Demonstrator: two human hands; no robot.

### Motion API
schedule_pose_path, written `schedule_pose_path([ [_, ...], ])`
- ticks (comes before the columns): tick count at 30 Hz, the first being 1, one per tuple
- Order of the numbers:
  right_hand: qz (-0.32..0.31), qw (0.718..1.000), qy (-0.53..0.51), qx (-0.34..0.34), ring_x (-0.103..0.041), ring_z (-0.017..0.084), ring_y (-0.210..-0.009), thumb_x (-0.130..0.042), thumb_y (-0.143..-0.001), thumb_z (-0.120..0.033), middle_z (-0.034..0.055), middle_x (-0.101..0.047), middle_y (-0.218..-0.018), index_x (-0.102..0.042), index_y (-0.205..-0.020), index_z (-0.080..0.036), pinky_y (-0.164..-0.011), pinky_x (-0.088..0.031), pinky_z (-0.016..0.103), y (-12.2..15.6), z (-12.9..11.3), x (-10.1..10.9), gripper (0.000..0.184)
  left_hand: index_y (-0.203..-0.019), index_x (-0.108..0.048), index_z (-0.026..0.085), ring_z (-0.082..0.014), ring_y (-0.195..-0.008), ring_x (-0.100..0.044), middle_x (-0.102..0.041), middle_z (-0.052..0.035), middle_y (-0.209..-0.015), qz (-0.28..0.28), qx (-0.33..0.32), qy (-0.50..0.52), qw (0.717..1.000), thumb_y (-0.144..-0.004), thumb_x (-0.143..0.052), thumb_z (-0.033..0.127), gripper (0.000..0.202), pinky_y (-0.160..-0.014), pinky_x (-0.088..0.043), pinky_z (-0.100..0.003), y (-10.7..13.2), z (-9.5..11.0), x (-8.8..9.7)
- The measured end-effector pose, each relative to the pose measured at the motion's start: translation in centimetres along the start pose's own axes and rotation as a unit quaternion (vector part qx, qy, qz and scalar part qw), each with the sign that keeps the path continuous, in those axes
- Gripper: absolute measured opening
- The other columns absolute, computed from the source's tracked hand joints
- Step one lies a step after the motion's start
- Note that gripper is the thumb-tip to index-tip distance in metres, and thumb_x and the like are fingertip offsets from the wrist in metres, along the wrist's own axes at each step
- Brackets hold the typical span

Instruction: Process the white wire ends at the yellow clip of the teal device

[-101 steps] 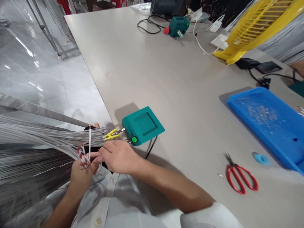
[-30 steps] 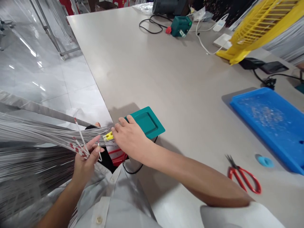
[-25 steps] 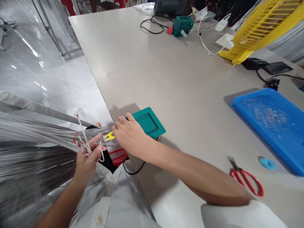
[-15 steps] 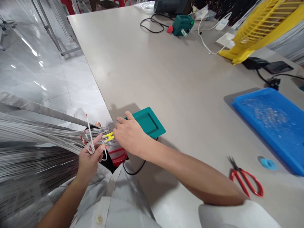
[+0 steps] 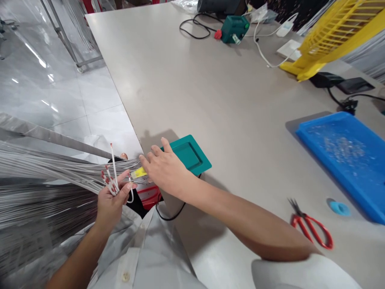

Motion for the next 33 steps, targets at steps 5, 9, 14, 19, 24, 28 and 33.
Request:
schedule_pose_path([
  [5,-0.007,1.000,-0.010,-0.004,-0.047,0.029,-0.101,-0.063,-0.073,-0.042,0.0109,-0.063,-0.089,-0.051,-0.117,-0.012,-0.098,-0.021,0.054,-0.1,0.3,0.3,0.055,-0.113,-0.058,0.015,-0.0044,-0.043,-0.039,-0.067,-0.0013,-0.068,0.014,-0.004,0.000,1.000,-0.070,-0.066,0.029,0.046,-0.042,-0.032,-0.019,0.4,0.2,0.8],
  [9,0.076,0.995,-0.069,0.022,-0.049,0.027,-0.099,-0.055,-0.077,-0.051,0.0111,-0.063,-0.093,-0.055,-0.110,-0.012,-0.094,-0.029,0.052,0.4,-0.6,2.2,0.052,-0.105,-0.057,0.015,-0.0038,-0.040,-0.040,-0.067,-0.0003,-0.066,0.022,0.011,0.043,0.999,-0.068,-0.068,0.027,0.041,-0.040,-0.029,-0.018,0.9,0.5,1.5],
  [14,0.216,0.926,-0.310,0.026,-0.057,0.015,-0.079,-0.042,-0.088,-0.023,0.0089,-0.063,-0.086,-0.062,-0.097,-0.013,-0.070,-0.048,0.028,2.4,-2.9,3.3,0.024,-0.078,-0.056,0.017,-0.0028,-0.038,-0.041,-0.066,0.0008,-0.063,0.010,0.032,0.104,0.994,-0.067,-0.069,0.023,0.019,-0.037,-0.025,-0.015,1.3,1.4,1.8],
  [19,0.173,0.752,-0.628,-0.094,-0.058,0.012,-0.070,-0.052,-0.084,-0.030,0.0050,-0.062,-0.077,-0.066,-0.095,-0.016,-0.066,-0.050,0.026,1.8,-3.1,-1.0,0.022,-0.071,-0.058,0.014,-0.0019,-0.035,-0.035,-0.063,-0.0001,-0.056,-0.010,0.054,0.117,0.992,-0.064,-0.070,0.026,0.018,-0.033,-0.021,-0.015,1.7,1.8,1.5],
  [24,0.157,0.649,-0.733,-0.129,-0.058,0.011,-0.071,-0.063,-0.076,-0.033,0.0024,-0.061,-0.076,-0.070,-0.083,-0.021,-0.067,-0.049,0.026,1.2,-3.1,-2.6,0.016,-0.067,-0.058,0.012,-0.0013,-0.033,-0.032,-0.059,0.0003,-0.048,-0.034,0.094,0.119,0.988,-0.059,-0.073,0.030,0.024,-0.033,-0.016,-0.014,2.0,1.2,0.8],
  [28,0.166,0.604,-0.767,-0.139,-0.057,0.010,-0.069,-0.068,-0.071,-0.033,0.0018,-0.061,-0.075,-0.071,-0.076,-0.021,-0.067,-0.048,0.025,1.3,-3.0,-2.8,0.013,-0.066,-0.057,0.012,-0.0006,-0.034,-0.031,-0.058,0.0011,-0.047,-0.058,0.132,0.123,0.982,-0.057,-0.074,0.030,0.026,-0.034,-0.015,-0.014,2.2,0.5,0.4],
  [33,0.095,0.512,-0.842,-0.142,-0.050,0.008,-0.049,-0.066,-0.071,-0.040,-0.0007,-0.056,-0.060,-0.065,-0.069,-0.016,-0.046,-0.043,0.021,1.0,-4.7,-4.7,0.024,-0.066,-0.059,0.012,-0.0020,-0.036,-0.032,-0.056,0.0016,-0.048,-0.074,0.113,0.079,0.988,-0.062,-0.071,0.034,0.025,-0.036,-0.019,-0.015,2.2,0.1,0.4],
])
Point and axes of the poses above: each hand's wrist, its own y-axis away from the middle knuckle, its own x-axis out of the back of the hand, z = x × y, the point moved 9 cm from there along -y, towards the middle knuckle
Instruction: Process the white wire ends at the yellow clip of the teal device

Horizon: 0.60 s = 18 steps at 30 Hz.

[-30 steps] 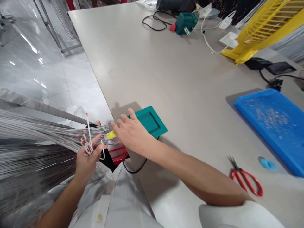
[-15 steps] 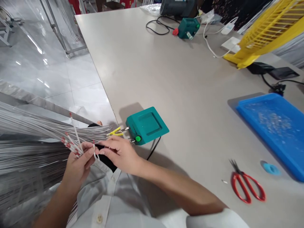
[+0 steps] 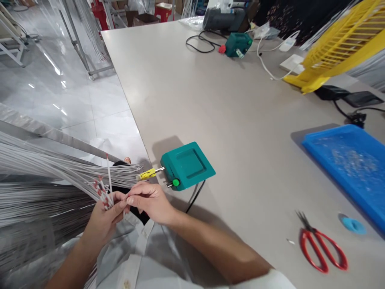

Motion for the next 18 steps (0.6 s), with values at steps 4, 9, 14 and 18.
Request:
schedule_pose_path([
  [4,-0.039,0.998,0.016,-0.043,-0.039,0.005,-0.038,-0.055,-0.078,-0.048,-0.0046,-0.048,-0.051,-0.057,-0.068,-0.015,-0.038,-0.035,0.019,0.2,0.6,-0.1,0.034,-0.065,-0.063,0.012,-0.0028,-0.036,-0.031,-0.054,0.0020,-0.045,-0.001,-0.007,-0.064,0.998,-0.061,-0.072,0.035,0.026,-0.036,-0.020,-0.017,-0.2,-0.4,0.3],
  [9,-0.069,0.928,0.325,0.167,-0.051,0.010,-0.060,-0.049,-0.081,-0.048,0.0046,-0.056,-0.070,-0.065,-0.071,-0.014,-0.056,-0.043,0.023,1.0,-5.4,-0.6,0.039,-0.079,-0.070,0.013,-0.0068,-0.044,-0.044,-0.065,-0.0044,-0.064,0.063,-0.043,-0.076,0.994,-0.061,-0.073,0.036,0.029,-0.040,-0.029,-0.018,-0.5,0.3,2.1],
  [14,0.002,0.914,0.361,0.185,-0.054,0.012,-0.064,-0.049,-0.085,-0.032,0.0054,-0.059,-0.071,-0.064,-0.087,-0.013,-0.059,-0.044,0.023,0.8,-6.8,-0.6,0.024,-0.064,-0.069,0.013,-0.0053,-0.038,-0.031,-0.045,0.0043,-0.040,0.020,-0.073,-0.130,0.989,-0.063,-0.070,0.040,0.027,-0.038,-0.023,-0.019,-0.2,1.0,0.5],
  [18,0.023,0.933,0.336,0.123,-0.049,0.010,-0.055,-0.047,-0.086,-0.027,0.0000,-0.053,-0.056,-0.058,-0.062,-0.016,-0.055,-0.041,0.021,-0.1,-5.3,-0.5,0.028,-0.063,-0.067,0.015,-0.0072,-0.040,-0.036,-0.044,0.0041,-0.041,-0.062,-0.086,-0.177,0.978,-0.072,-0.063,0.037,0.024,-0.042,-0.031,-0.021,0.4,0.4,-1.3],
])
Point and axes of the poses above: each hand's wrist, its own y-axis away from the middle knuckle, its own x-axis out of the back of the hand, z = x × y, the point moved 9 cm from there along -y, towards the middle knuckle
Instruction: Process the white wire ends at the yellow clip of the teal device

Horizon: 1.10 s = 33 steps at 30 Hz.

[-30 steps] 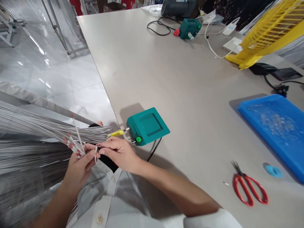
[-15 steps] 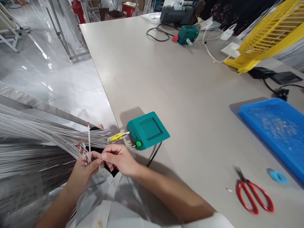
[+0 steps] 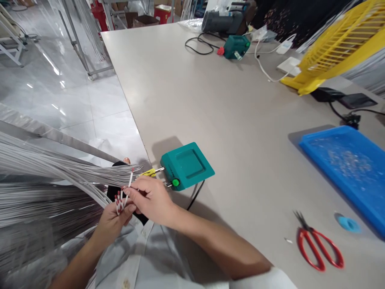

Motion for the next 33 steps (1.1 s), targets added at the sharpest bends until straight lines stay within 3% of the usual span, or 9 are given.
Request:
schedule_pose_path([
  [2,0.019,1.000,-0.002,-0.018,-0.048,0.010,-0.054,-0.047,-0.086,-0.026,-0.0006,-0.053,-0.054,-0.054,-0.057,-0.016,-0.056,-0.040,0.021,-0.1,0.5,0.2,0.031,-0.079,-0.070,0.016,-0.0108,-0.050,-0.048,-0.056,0.0004,-0.052,0.007,-0.013,-0.003,1.000,-0.078,-0.057,0.037,0.024,-0.051,-0.040,-0.023,0.1,-0.2,0.2],
  [6,0.060,0.998,0.028,-0.020,-0.047,0.010,-0.054,-0.048,-0.084,-0.024,-0.0010,-0.050,-0.053,-0.049,-0.055,-0.017,-0.055,-0.038,0.022,0.3,1.0,1.3,0.031,-0.099,-0.067,0.017,-0.0190,-0.085,-0.061,-0.069,-0.0079,-0.092,0.138,-0.036,0.072,0.987,-0.080,-0.054,0.039,0.032,-0.079,-0.046,-0.031,0.1,-0.7,2.9],
  [8,0.064,0.996,0.054,-0.008,-0.046,0.010,-0.053,-0.047,-0.085,-0.023,-0.0012,-0.048,-0.052,-0.047,-0.054,-0.017,-0.054,-0.038,0.022,0.5,0.9,1.4,0.032,-0.098,-0.067,0.017,-0.0170,-0.081,-0.062,-0.070,-0.0078,-0.093,0.206,-0.043,0.108,0.972,-0.080,-0.052,0.040,0.032,-0.076,-0.047,-0.029,0.3,-1.1,4.2],
  [11,0.051,0.993,0.104,0.025,-0.048,0.011,-0.058,-0.046,-0.085,-0.022,0.0002,-0.051,-0.057,-0.051,-0.058,-0.017,-0.056,-0.039,0.022,0.9,0.7,0.6,0.028,-0.099,-0.066,0.018,-0.0092,-0.057,-0.055,-0.070,-0.0047,-0.082,0.258,-0.060,0.110,0.958,-0.082,-0.051,0.038,0.030,-0.055,-0.044,-0.021,0.7,-0.7,4.9],
  [13,0.023,0.990,0.136,0.038,-0.049,0.011,-0.058,-0.045,-0.085,-0.022,0.0007,-0.052,-0.058,-0.053,-0.060,-0.017,-0.055,-0.039,0.021,1.1,0.9,-0.7,0.027,-0.097,-0.067,0.019,-0.0076,-0.054,-0.051,-0.068,-0.0042,-0.084,0.256,-0.066,0.077,0.961,-0.079,-0.055,0.035,0.027,-0.050,-0.042,-0.020,0.8,0.1,4.5],
  [15,0.000,0.987,0.155,0.043,-0.050,0.011,-0.059,-0.043,-0.085,-0.021,0.0017,-0.053,-0.060,-0.055,-0.062,-0.017,-0.055,-0.040,0.021,1.4,1.2,-1.9,0.026,-0.084,-0.071,0.018,-0.0109,-0.066,-0.057,-0.066,-0.0051,-0.093,0.255,-0.077,0.014,0.964,-0.068,-0.067,0.028,0.019,-0.059,-0.045,-0.022,0.8,1.3,3.9],
  [19,-0.034,0.984,0.167,0.053,-0.053,0.012,-0.061,-0.042,-0.084,-0.020,0.0039,-0.058,-0.067,-0.059,-0.070,-0.017,-0.057,-0.044,0.022,1.6,1.2,-2.9,0.023,-0.066,-0.069,0.016,-0.0155,-0.071,-0.061,-0.067,-0.0033,-0.076,0.254,-0.056,0.041,0.965,-0.061,-0.072,0.023,0.009,-0.067,-0.048,-0.026,0.5,1.2,3.5],
  [25,0.071,0.994,0.076,0.042,-0.057,0.013,-0.069,-0.047,-0.082,-0.015,0.0045,-0.062,-0.074,-0.062,-0.082,-0.017,-0.064,-0.047,0.024,0.7,0.0,0.9,0.015,-0.074,-0.069,0.016,-0.0129,-0.065,-0.060,-0.068,-0.0009,-0.069,0.265,0.022,0.117,0.957,-0.060,-0.074,0.023,0.017,-0.060,-0.047,-0.023,0.5,-1.3,4.2],
  [33,0.041,0.999,0.004,-0.020,-0.054,0.010,-0.059,-0.055,-0.077,-0.018,0.0016,-0.061,-0.065,-0.063,-0.072,-0.016,-0.055,-0.043,0.022,-0.2,0.8,0.3,0.010,-0.070,-0.069,0.016,-0.0058,-0.039,-0.039,-0.048,0.0068,-0.042,0.204,0.016,0.057,0.977,-0.062,-0.072,0.022,0.010,-0.043,-0.036,-0.019,0.4,-0.1,3.2],
])
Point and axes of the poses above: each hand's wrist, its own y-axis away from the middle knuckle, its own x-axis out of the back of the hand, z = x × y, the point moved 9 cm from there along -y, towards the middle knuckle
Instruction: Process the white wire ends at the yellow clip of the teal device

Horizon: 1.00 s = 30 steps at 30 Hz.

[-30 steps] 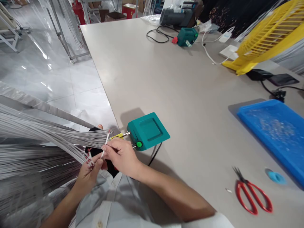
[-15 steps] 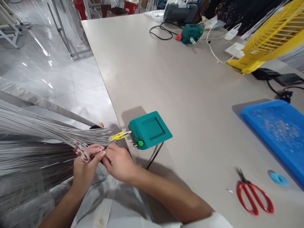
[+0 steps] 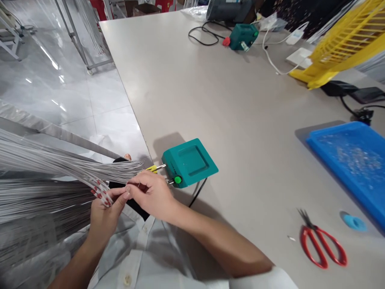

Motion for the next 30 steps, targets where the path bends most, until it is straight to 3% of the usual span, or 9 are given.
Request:
schedule_pose_path([
  [10,-0.016,0.998,0.004,0.056,-0.052,0.011,-0.062,-0.047,-0.082,-0.015,0.0020,-0.060,-0.063,-0.058,-0.068,-0.016,-0.061,-0.043,0.024,0.2,-0.6,-0.5,0.019,-0.073,-0.067,0.014,-0.0020,-0.039,-0.030,-0.055,0.0023,-0.053,-0.062,0.032,0.076,0.995,-0.072,-0.065,0.029,0.016,-0.036,-0.019,-0.016,0.1,-1.3,-0.8],
  [14,0.000,0.997,0.034,0.076,-0.051,0.011,-0.060,-0.048,-0.080,-0.014,0.0010,-0.057,-0.060,-0.058,-0.067,-0.017,-0.058,-0.043,0.023,0.4,-0.9,0.1,0.016,-0.073,-0.067,0.014,-0.0024,-0.042,-0.034,-0.055,0.0022,-0.055,-0.065,0.032,0.070,0.995,-0.072,-0.065,0.028,0.014,-0.039,-0.023,-0.015,0.2,-1.2,-0.6],
  [17,-0.002,0.995,0.044,0.087,-0.051,0.009,-0.059,-0.051,-0.080,-0.017,0.0044,-0.058,-0.078,-0.061,-0.085,-0.016,-0.055,-0.045,0.022,0.3,-1.3,0.9,0.011,-0.076,-0.067,0.015,-0.0046,-0.049,-0.042,-0.057,0.0018,-0.057,-0.064,0.020,0.046,0.997,-0.072,-0.065,0.027,0.012,-0.044,-0.029,-0.015,0.2,-0.7,-0.2],
  [19,-0.031,0.994,0.043,0.097,-0.052,0.009,-0.061,-0.055,-0.079,-0.021,0.0076,-0.057,-0.093,-0.060,-0.098,-0.016,-0.054,-0.047,0.022,0.0,-1.6,1.1,0.021,-0.075,-0.068,0.016,-0.0066,-0.053,-0.046,-0.058,0.0017,-0.058,-0.075,0.000,0.023,0.997,-0.073,-0.064,0.026,0.011,-0.047,-0.032,-0.016,0.1,0.1,-0.3],
  [21,-0.089,0.986,0.048,0.130,-0.055,0.010,-0.068,-0.056,-0.079,-0.023,0.0078,-0.057,-0.097,-0.061,-0.099,-0.018,-0.059,-0.048,0.023,-0.1,-2.4,0.6,0.021,-0.070,-0.067,0.016,-0.0081,-0.054,-0.048,-0.057,0.0017,-0.057,-0.100,-0.016,-0.008,0.995,-0.072,-0.064,0.026,0.010,-0.049,-0.035,-0.018,0.0,1.0,-0.6],
  [26,-0.223,0.960,0.033,0.165,-0.057,0.011,-0.073,-0.053,-0.082,-0.019,0.0051,-0.060,-0.080,-0.065,-0.080,-0.016,-0.065,-0.048,0.023,-0.2,-3.4,-0.8,0.013,-0.058,-0.065,0.015,-0.0105,-0.053,-0.048,-0.056,0.0002,-0.053,-0.181,-0.021,-0.071,0.981,-0.069,-0.066,0.027,0.017,-0.051,-0.036,-0.021,0.2,1.9,-1.4],
  [30,-0.193,0.967,-0.142,0.080,-0.057,0.010,-0.067,-0.061,-0.077,-0.020,0.0026,-0.059,-0.077,-0.066,-0.073,-0.016,-0.062,-0.048,0.022,-0.7,-2.6,-1.0,0.007,-0.058,-0.064,0.015,-0.0089,-0.050,-0.043,-0.054,0.0002,-0.051,-0.196,0.031,0.016,0.980,-0.067,-0.068,0.032,0.020,-0.047,-0.031,-0.021,0.3,1.1,-1.5],
])
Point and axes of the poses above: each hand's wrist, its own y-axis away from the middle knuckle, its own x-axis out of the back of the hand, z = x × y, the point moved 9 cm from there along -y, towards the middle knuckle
